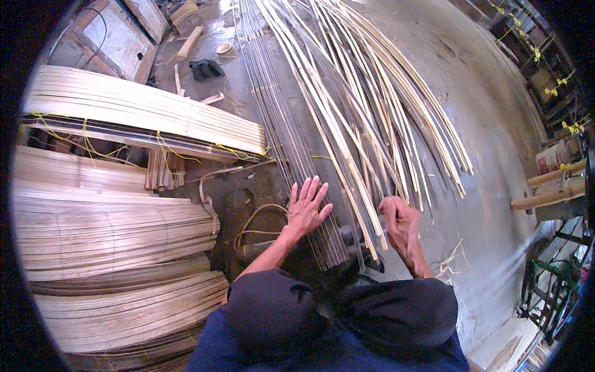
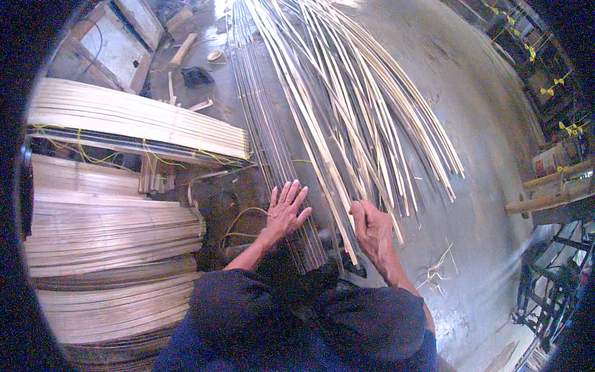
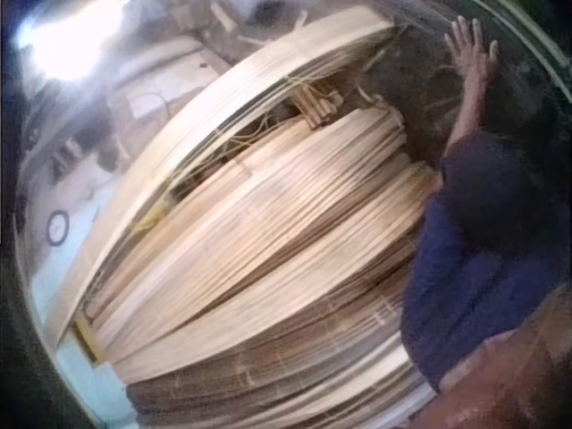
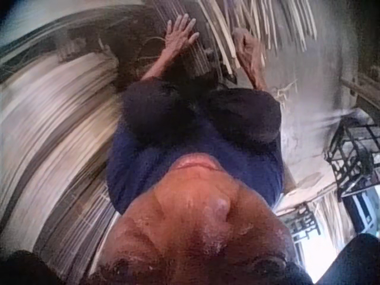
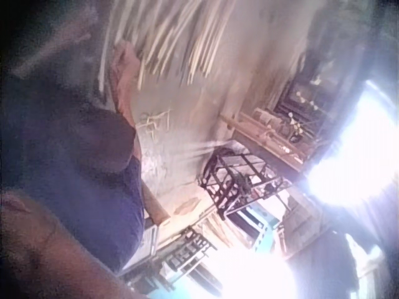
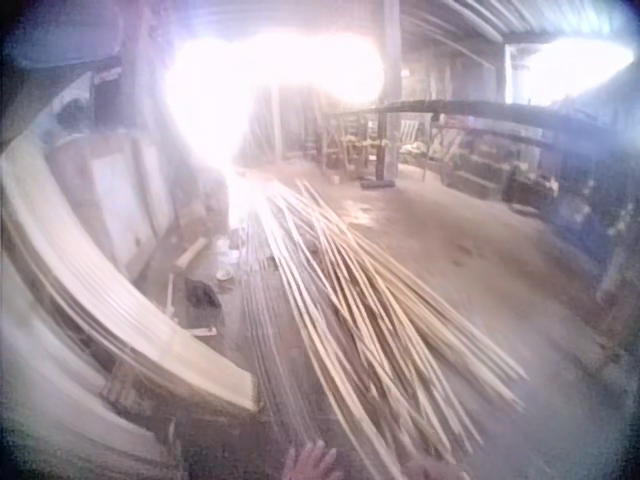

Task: The person sits on the floor and weaves thin bamboo strips by hand, interlacing them into a mat-like structure. The person repeatedly picks up strips, aligns them, and presses them into place.

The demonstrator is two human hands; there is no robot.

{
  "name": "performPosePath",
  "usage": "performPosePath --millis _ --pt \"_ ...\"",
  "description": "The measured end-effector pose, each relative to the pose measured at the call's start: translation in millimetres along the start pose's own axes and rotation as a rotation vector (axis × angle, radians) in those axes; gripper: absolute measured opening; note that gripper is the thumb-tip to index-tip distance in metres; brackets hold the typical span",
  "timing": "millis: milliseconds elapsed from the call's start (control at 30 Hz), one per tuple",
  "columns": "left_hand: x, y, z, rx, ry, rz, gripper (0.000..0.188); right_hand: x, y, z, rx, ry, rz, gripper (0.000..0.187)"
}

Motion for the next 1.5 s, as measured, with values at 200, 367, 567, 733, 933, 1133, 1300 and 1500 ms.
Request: performPosePath --millis 200,367,567,733,933,1133,1300,1500 --pt "-2.8 0.2 -3.3 0.025 -0.007 0.000 0.068 -15.2 -13.5 13.5 0.013 0.033 0.050 0.032" --pt "1.2 -2.6 -2.3 0.034 -0.012 -0.023 0.075 -3.1 -13.9 18.8 -0.008 0.087 0.008 0.030" --pt "0.7 -3.1 -4.7 0.039 0.009 -0.028 0.079 -40.7 -37.0 74.2 0.114 0.127 0.189 0.044" --pt "-2.5 1.5 -3.5 0.015 0.025 -0.021 0.078 -52.5 -24.8 101.0 0.163 0.027 0.130 0.042" --pt "0.1 -0.4 -1.4 0.048 0.037 -0.047 0.078 -53.2 -20.3 109.9 0.212 -0.009 0.137 0.041" --pt "-3.5 5.3 -0.7 0.021 0.032 -0.028 0.074 -76.5 -16.7 118.1 0.284 -0.289 -0.018 0.046" --pt "5.2 -0.2 3.4 0.015 0.090 -0.006 0.062 -75.7 5.1 119.9 0.389 -0.471 -0.167 0.040" --pt "2.0 3.8 2.0 0.001 0.068 0.011 0.060 -82.2 25.6 113.6 0.297 -0.394 -0.246 0.038"
Point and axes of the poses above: each hand's wrist, its own y-axis towards the middle knuckle, its own z-axis out of the palm, x = y × z, the point moved 1 cm from there along y, towards the middle knuckle, and after that the axes turned 5 degrees about x, right-handed, at the moved point
